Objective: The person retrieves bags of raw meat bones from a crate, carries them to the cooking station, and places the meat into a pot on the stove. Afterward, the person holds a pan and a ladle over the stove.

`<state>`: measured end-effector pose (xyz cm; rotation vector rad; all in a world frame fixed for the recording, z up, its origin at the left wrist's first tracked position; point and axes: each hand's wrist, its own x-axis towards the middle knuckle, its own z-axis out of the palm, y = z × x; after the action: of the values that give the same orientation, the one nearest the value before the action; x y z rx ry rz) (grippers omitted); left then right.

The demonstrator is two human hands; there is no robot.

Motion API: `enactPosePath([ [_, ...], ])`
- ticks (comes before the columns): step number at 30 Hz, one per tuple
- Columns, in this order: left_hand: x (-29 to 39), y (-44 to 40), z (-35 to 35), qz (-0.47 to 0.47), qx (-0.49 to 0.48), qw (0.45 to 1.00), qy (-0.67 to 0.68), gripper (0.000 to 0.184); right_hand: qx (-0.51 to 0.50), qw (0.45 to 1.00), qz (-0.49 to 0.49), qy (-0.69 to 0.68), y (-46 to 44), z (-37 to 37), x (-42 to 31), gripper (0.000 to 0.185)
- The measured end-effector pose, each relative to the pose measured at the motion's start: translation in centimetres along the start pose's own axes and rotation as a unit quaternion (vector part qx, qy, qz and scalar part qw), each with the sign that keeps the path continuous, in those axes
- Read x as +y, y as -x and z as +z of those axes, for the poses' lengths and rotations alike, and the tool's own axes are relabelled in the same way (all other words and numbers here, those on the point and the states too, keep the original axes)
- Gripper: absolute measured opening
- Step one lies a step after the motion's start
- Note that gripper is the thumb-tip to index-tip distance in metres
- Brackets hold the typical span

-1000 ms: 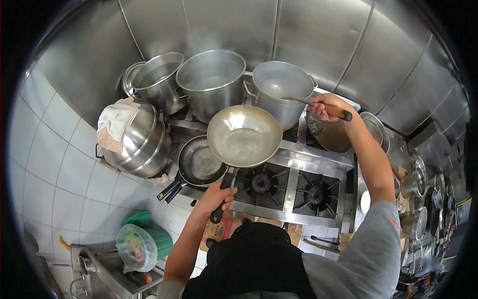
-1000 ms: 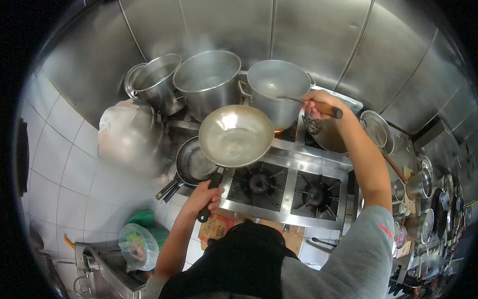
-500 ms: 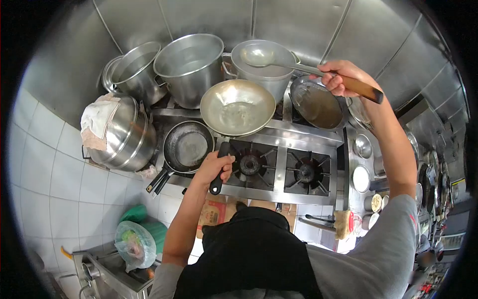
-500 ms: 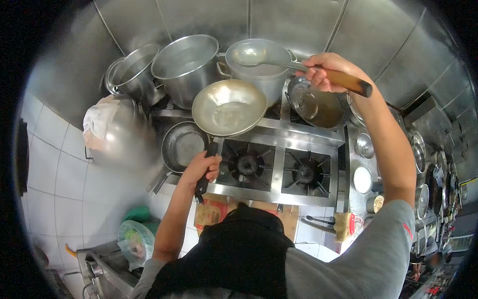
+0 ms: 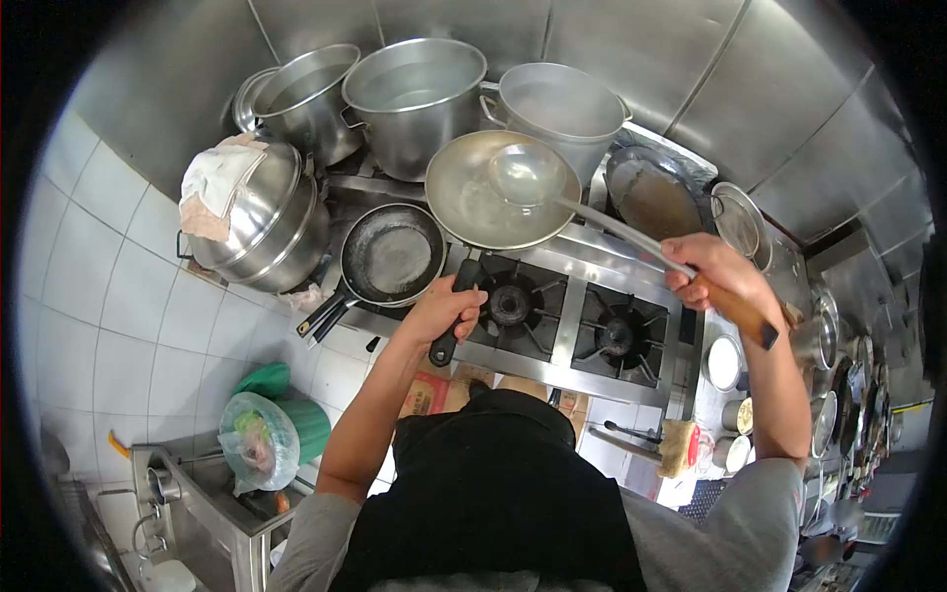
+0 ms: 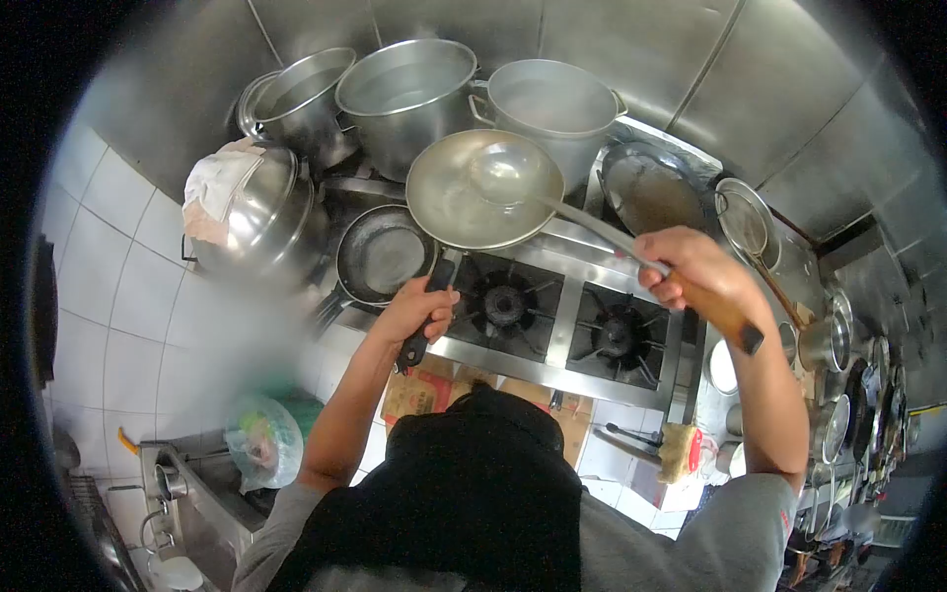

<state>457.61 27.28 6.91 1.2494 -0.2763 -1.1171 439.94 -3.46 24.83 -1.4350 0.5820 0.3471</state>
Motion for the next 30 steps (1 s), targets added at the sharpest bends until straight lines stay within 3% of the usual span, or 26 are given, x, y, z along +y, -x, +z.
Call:
enactPosePath([
  [6,-0.2,1.7,-0.1,0.001,0.002,1.000,-0.016,0.019,0.070,0.992,0.020,0.099,0.2,3.6,3.0,0.026],
  [9,-0.3,1.8,-0.7,0.004,0.001,1.000,-0.027,0.019,0.071,0.976,-0.024,0.204,0.2,4.5,4.2,0.029],
  [11,-0.3,1.8,-0.8,0.006,0.004,1.000,-0.030,0.019,0.111,0.936,-0.090,0.323,0.3,4.7,4.0,0.030],
  [13,0.0,1.9,-0.7,0.013,0.008,0.999,-0.030,0.019,0.144,0.854,-0.190,0.463,0.3,4.6,3.4,0.031],
  [14,0.1,2.0,-0.7,0.017,0.011,0.999,-0.031,0.019,0.179,0.842,-0.225,0.457,0.8,5.3,2.3,0.031],
  [20,-0.4,2.0,-1.0,0.020,0.015,1.000,-0.013,0.018,0.281,0.758,-0.269,0.524,-4.7,0.6,-2.9,0.032],
  [22,-0.4,2.1,-1.2,0.014,0.011,1.000,-0.013,0.018,0.281,0.732,-0.237,0.574,-8.9,-2.6,-4.4,0.033],
  [27,-0.9,2.2,-1.6,0.017,0.024,0.999,-0.013,0.017,0.300,0.738,-0.171,0.580,-17.6,-6.5,-5.8,0.031],
  [28,-0.9,2.2,-1.7,0.016,0.021,1.000,0.001,0.016,0.305,0.727,-0.219,0.575,-20.2,-8.4,-4.7,0.028],
  [30,-1.1,2.3,-1.8,0.016,0.023,1.000,0.013,0.015,0.247,0.804,-0.164,0.515,-20.2,-7.4,-5.6,0.028],
])
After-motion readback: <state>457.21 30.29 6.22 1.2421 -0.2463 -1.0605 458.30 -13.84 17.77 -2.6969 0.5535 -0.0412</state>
